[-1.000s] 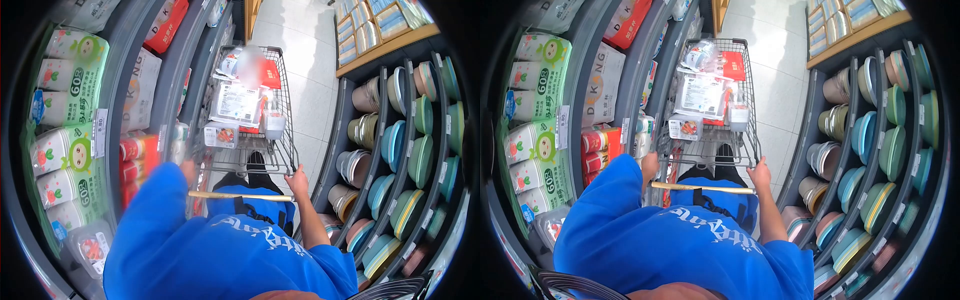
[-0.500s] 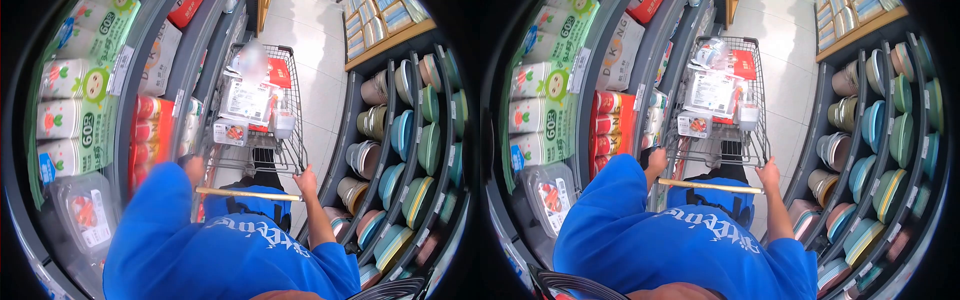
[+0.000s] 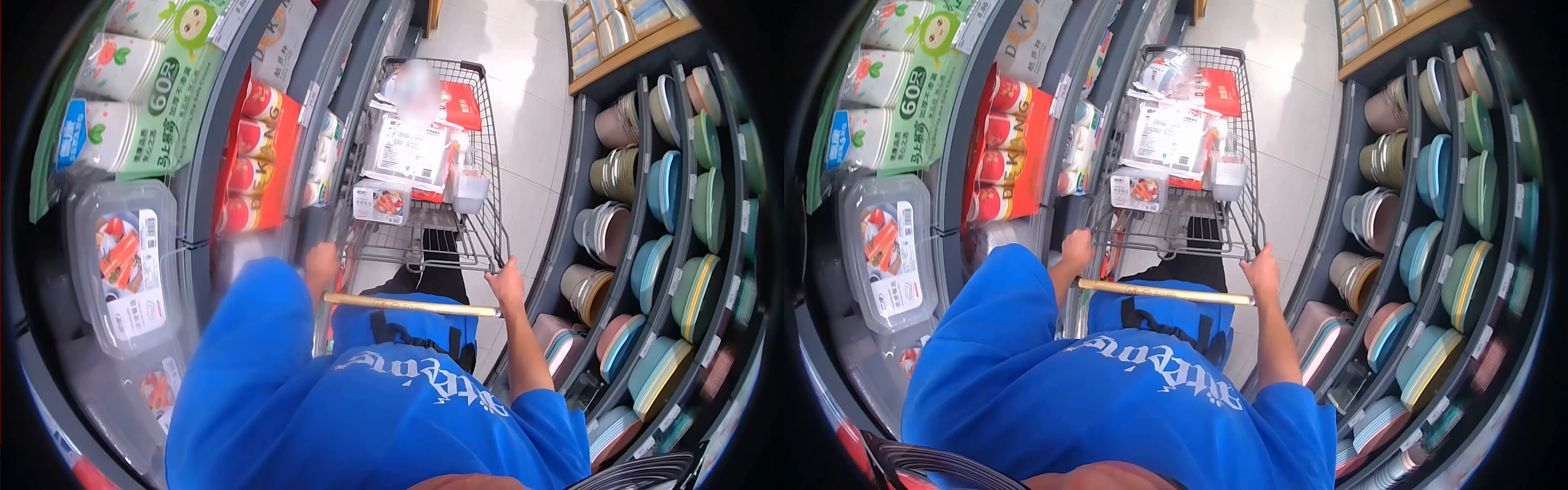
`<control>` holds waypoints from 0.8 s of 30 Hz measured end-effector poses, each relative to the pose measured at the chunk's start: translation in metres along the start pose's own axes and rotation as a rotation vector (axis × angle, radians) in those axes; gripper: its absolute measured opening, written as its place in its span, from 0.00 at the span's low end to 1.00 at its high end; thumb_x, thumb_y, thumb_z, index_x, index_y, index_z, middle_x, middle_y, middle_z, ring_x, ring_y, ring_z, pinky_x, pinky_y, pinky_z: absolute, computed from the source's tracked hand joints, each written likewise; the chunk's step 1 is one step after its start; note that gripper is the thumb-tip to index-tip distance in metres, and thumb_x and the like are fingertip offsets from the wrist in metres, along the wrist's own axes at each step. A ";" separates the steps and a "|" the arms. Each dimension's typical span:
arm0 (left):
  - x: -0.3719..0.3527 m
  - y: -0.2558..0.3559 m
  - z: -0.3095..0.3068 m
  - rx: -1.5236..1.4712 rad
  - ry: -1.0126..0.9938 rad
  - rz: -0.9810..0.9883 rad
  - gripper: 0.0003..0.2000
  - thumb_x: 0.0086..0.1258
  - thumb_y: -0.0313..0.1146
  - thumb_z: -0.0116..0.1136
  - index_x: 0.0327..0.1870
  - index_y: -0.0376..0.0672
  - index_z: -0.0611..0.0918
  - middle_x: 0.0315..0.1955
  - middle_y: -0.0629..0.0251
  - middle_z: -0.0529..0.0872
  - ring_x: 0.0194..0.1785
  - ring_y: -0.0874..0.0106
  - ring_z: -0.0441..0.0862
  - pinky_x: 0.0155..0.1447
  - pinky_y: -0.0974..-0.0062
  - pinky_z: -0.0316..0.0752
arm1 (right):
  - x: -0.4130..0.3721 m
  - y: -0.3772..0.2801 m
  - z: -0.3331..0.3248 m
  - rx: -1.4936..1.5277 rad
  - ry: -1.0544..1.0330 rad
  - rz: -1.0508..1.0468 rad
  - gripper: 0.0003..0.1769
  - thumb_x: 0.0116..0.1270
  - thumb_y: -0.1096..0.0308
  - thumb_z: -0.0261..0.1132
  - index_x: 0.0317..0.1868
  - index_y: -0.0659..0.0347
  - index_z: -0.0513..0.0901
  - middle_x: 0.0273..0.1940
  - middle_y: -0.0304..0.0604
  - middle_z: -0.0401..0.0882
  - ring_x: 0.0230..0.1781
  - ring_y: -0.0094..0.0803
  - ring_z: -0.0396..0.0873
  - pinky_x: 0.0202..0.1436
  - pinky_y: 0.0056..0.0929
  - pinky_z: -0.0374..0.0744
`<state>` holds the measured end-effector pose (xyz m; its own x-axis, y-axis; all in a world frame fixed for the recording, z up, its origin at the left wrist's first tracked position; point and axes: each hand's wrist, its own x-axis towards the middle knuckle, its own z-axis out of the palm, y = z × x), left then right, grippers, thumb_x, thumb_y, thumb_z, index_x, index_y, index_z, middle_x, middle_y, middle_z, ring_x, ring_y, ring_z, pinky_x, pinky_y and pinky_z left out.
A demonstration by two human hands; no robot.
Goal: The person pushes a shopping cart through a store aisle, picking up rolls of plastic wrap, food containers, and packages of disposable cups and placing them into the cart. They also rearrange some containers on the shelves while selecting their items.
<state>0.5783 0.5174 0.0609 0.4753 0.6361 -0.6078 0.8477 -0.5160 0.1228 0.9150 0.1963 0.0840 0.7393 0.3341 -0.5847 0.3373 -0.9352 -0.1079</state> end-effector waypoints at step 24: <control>-0.093 -0.041 0.076 0.000 0.032 0.000 0.10 0.60 0.25 0.62 0.42 0.37 0.84 0.39 0.45 0.88 0.45 0.46 0.88 0.49 0.50 0.83 | -0.100 0.030 0.058 -0.011 -0.048 0.051 0.44 0.57 0.55 0.77 0.65 0.69 0.63 0.45 0.66 0.86 0.49 0.63 0.84 0.54 0.52 0.83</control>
<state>0.4811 0.4354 0.0529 0.4829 0.6538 -0.5825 0.8476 -0.5161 0.1234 0.8177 0.1278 0.0924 0.7270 0.2800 -0.6270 0.3068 -0.9493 -0.0683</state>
